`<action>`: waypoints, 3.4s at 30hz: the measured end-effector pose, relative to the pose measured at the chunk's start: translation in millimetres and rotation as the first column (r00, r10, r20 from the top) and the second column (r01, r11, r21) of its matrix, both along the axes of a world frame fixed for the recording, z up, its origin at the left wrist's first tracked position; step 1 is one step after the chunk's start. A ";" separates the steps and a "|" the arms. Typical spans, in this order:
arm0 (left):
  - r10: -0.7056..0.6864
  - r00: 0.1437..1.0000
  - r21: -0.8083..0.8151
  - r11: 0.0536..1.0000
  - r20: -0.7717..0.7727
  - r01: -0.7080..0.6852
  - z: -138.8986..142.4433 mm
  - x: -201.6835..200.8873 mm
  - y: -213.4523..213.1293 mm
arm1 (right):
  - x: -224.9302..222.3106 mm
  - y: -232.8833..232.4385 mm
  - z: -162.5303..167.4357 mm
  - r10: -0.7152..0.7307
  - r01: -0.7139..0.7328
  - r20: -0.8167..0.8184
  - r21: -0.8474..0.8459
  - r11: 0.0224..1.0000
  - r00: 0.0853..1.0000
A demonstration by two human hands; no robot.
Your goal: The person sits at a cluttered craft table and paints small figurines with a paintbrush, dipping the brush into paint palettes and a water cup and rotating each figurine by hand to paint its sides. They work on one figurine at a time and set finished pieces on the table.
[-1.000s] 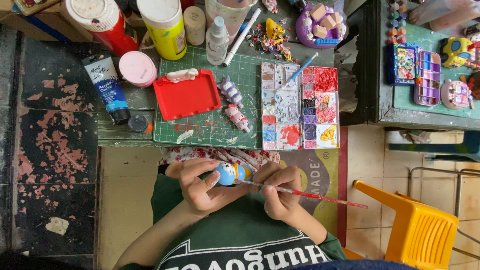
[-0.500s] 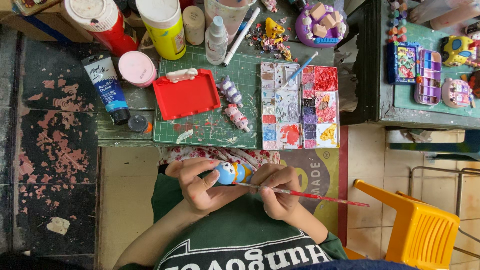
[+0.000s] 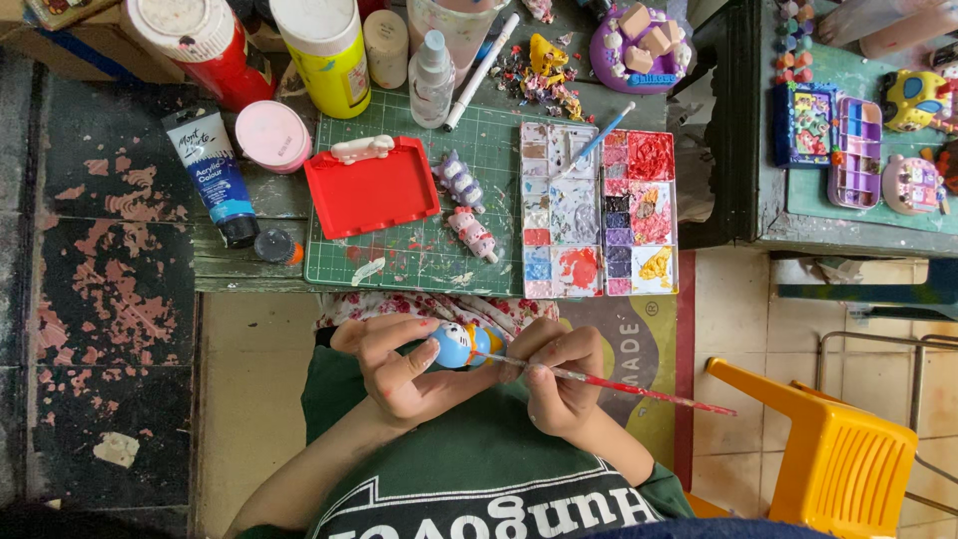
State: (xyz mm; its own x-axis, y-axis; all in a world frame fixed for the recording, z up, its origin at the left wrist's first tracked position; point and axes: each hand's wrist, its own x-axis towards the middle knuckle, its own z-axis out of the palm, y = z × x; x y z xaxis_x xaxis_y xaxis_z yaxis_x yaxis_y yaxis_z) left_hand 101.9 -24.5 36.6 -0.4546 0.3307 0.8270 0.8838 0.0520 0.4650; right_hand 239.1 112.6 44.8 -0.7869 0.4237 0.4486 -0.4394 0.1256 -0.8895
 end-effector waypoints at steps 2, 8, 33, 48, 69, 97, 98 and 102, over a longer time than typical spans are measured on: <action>-0.001 1.000 -0.008 1.000 -0.001 0.001 0.4 -0.1 -0.5 | 0.3 -0.1 -0.1 -0.015 0.015 0.004 -0.004 1.000 1.000; -0.019 1.000 -0.025 0.999 0.021 0.019 -0.7 -0.1 -4.4 | 0.9 -0.5 -3.0 0.010 -0.010 -0.005 0.007 1.000 1.000; -0.043 0.998 -0.011 0.999 0.050 0.044 -12.9 2.5 -7.9 | 0.0 0.4 0.5 0.064 -0.065 0.004 0.022 0.998 0.998; -0.044 0.998 0.031 0.999 0.051 0.042 -14.7 2.8 -5.2 | -0.3 0.6 1.3 0.074 -0.074 0.013 0.034 0.997 0.997; -0.070 0.996 0.060 0.996 0.050 0.067 -17.8 7.0 -0.1 | 0.9 -4.3 -4.4 -0.014 0.013 -0.032 -0.023 1.000 0.999; -0.059 0.997 -0.009 0.998 0.039 0.059 -10.7 2.5 -5.5 | -0.3 -4.0 -1.5 -0.046 0.046 -0.011 0.018 0.999 0.999; -0.059 0.998 -0.008 0.998 0.038 0.059 -10.5 2.5 -5.2 | -0.7 -4.7 -0.9 -0.062 0.062 -0.017 0.008 0.998 0.998; -0.055 0.998 -0.001 0.998 0.038 0.056 -14.0 4.1 -5.0 | -1.1 -5.9 1.6 -0.068 0.068 -0.006 -0.010 0.998 0.998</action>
State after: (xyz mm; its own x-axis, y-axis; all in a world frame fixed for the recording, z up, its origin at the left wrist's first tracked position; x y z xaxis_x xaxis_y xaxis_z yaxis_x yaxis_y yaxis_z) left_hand 106.1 -29.5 22.6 -0.4664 0.3576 0.8091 0.8672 0.0042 0.4980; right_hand 237.9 106.8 46.4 -0.7529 0.4807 0.4494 -0.4361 0.1469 -0.8878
